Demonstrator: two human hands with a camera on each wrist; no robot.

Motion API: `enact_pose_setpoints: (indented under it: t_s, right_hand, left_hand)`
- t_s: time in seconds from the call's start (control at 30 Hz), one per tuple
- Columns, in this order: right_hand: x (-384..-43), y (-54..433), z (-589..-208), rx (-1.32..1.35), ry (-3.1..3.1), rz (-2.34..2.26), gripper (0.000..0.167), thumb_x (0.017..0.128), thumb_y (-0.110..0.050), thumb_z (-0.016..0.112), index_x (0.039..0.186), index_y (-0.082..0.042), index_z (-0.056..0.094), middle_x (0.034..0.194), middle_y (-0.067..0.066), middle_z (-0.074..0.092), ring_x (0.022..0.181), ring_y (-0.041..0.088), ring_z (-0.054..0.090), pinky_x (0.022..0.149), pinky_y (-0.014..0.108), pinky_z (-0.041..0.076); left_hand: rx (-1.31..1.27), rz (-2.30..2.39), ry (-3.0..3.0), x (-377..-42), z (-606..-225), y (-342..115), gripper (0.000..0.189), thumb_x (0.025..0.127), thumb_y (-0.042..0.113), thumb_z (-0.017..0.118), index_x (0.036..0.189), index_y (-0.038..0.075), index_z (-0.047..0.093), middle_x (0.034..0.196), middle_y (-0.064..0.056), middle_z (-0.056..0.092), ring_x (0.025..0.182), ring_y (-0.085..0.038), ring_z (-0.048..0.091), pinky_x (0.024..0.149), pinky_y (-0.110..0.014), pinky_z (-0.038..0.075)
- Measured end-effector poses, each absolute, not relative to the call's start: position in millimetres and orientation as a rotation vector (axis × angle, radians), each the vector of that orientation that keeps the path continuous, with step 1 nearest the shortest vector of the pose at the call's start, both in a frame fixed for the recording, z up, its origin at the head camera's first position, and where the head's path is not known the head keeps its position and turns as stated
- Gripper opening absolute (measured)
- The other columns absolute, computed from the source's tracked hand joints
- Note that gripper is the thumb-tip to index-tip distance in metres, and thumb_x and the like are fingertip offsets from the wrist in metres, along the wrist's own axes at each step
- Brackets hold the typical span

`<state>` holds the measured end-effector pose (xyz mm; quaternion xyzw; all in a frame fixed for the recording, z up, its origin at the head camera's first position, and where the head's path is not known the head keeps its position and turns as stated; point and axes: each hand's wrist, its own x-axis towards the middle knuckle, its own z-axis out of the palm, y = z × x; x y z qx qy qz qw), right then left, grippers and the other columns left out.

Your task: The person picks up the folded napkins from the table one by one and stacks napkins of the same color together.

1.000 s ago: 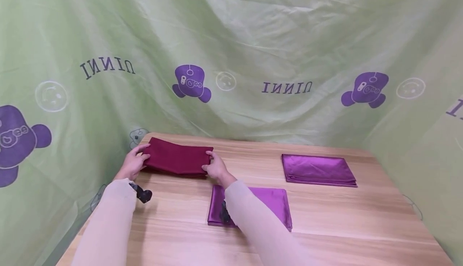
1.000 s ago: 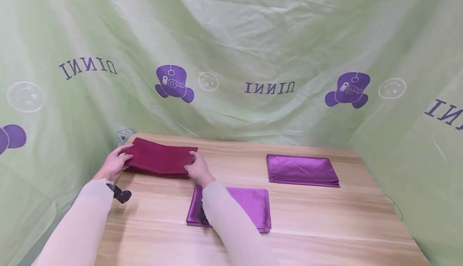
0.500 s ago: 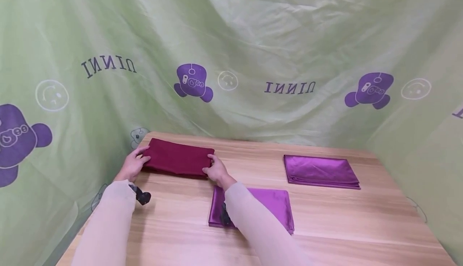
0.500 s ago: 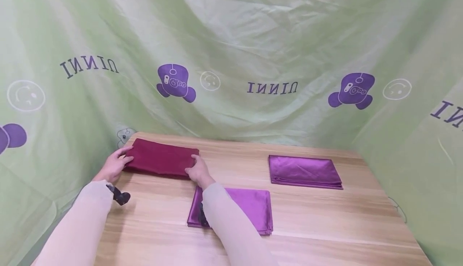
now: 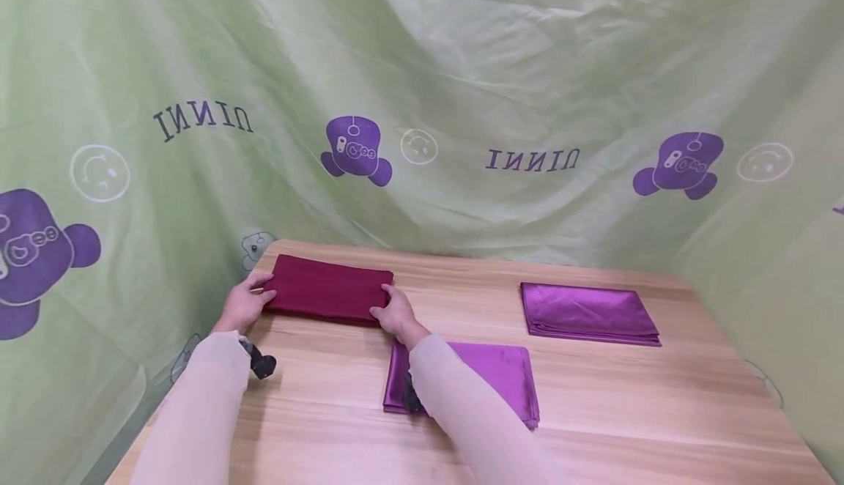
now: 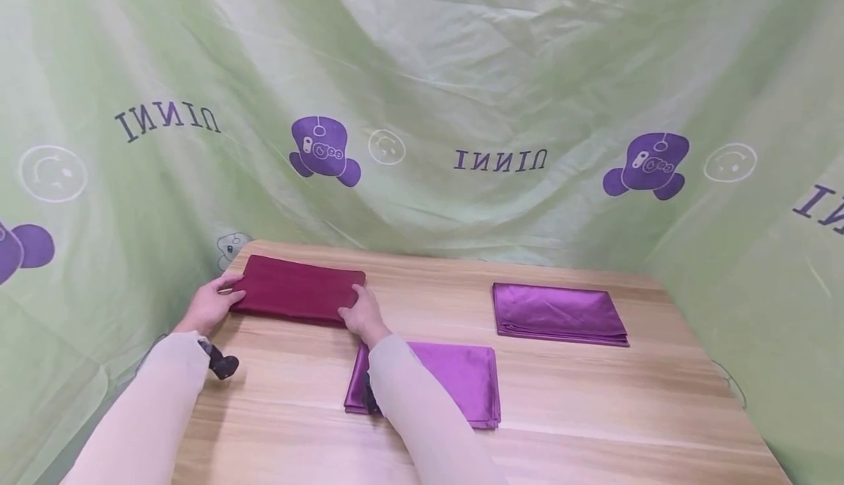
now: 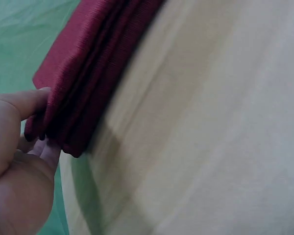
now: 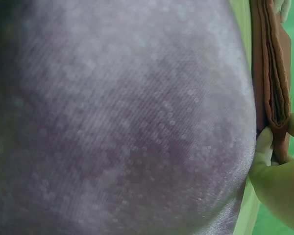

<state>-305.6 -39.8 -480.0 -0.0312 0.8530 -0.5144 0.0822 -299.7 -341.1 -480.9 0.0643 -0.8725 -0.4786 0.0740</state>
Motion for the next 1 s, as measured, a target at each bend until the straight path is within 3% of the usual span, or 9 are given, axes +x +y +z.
enact_pose_setpoints:
  t_s: [0.13, 0.27, 0.43, 0.7, 1.0]
  right_hand:
    - [-303, -35, -479, -0.095, 2.51, -1.566, 0.059, 0.089, -0.004, 0.068, 0.144, -0.002, 0.045, 0.141, 0.023, 0.044, 0.129, 0.033, 0.043, 0.106, 0.04, 0.036]
    - [-302, -26, -472, -0.087, 2.434, -1.635, 0.061, 0.088, 0.0, 0.067, 0.144, 0.0, 0.044, 0.13, 0.022, 0.052, 0.116, 0.029, 0.052, 0.096, 0.035, 0.045]
    - [-301, -8, -450, -0.069, 2.291, -1.751, 0.06, 0.089, 0.004, 0.062, 0.144, 0.003, 0.041, 0.127, 0.026, 0.048, 0.102, 0.036, 0.058, 0.083, 0.041, 0.053]
    - [-294, 47, -426, -0.246, 2.26, -1.683, 0.054, 0.093, 0.0, 0.059, 0.143, 0.004, 0.04, 0.136, 0.031, 0.042, 0.111, 0.041, 0.055, 0.09, 0.047, 0.051]
    - [-279, 125, -419, -0.3, 2.304, -1.611, 0.052, 0.095, -0.002, 0.057, 0.143, 0.005, 0.04, 0.136, 0.033, 0.042, 0.112, 0.041, 0.054, 0.09, 0.051, 0.049]
  left_hand:
    - [0.182, -1.373, -2.665, -297, -485, -340, 0.044, 0.096, 0.004, 0.057, 0.136, -0.012, 0.046, 0.135, -0.035, 0.045, 0.121, -0.047, 0.047, 0.099, -0.05, 0.041]
    - [0.154, -1.275, -2.694, -295, -483, -338, 0.044, 0.096, 0.006, 0.057, 0.135, -0.012, 0.047, 0.131, -0.037, 0.047, 0.117, -0.048, 0.05, 0.096, -0.052, 0.042]
    - [0.187, -1.165, -2.639, -294, -472, -328, 0.044, 0.094, 0.009, 0.058, 0.132, -0.01, 0.051, 0.128, -0.038, 0.044, 0.116, -0.049, 0.047, 0.094, -0.056, 0.038]
    - [0.002, -1.226, -2.512, -285, -448, -281, 0.041, 0.092, 0.001, 0.06, 0.131, -0.009, 0.052, 0.12, -0.033, 0.051, 0.111, -0.046, 0.05, 0.095, -0.055, 0.04]
    - [-0.25, -1.298, -2.608, -273, -442, -218, 0.041, 0.092, 0.005, 0.064, 0.131, -0.004, 0.054, 0.117, -0.023, 0.057, 0.102, -0.037, 0.058, 0.088, -0.049, 0.048]
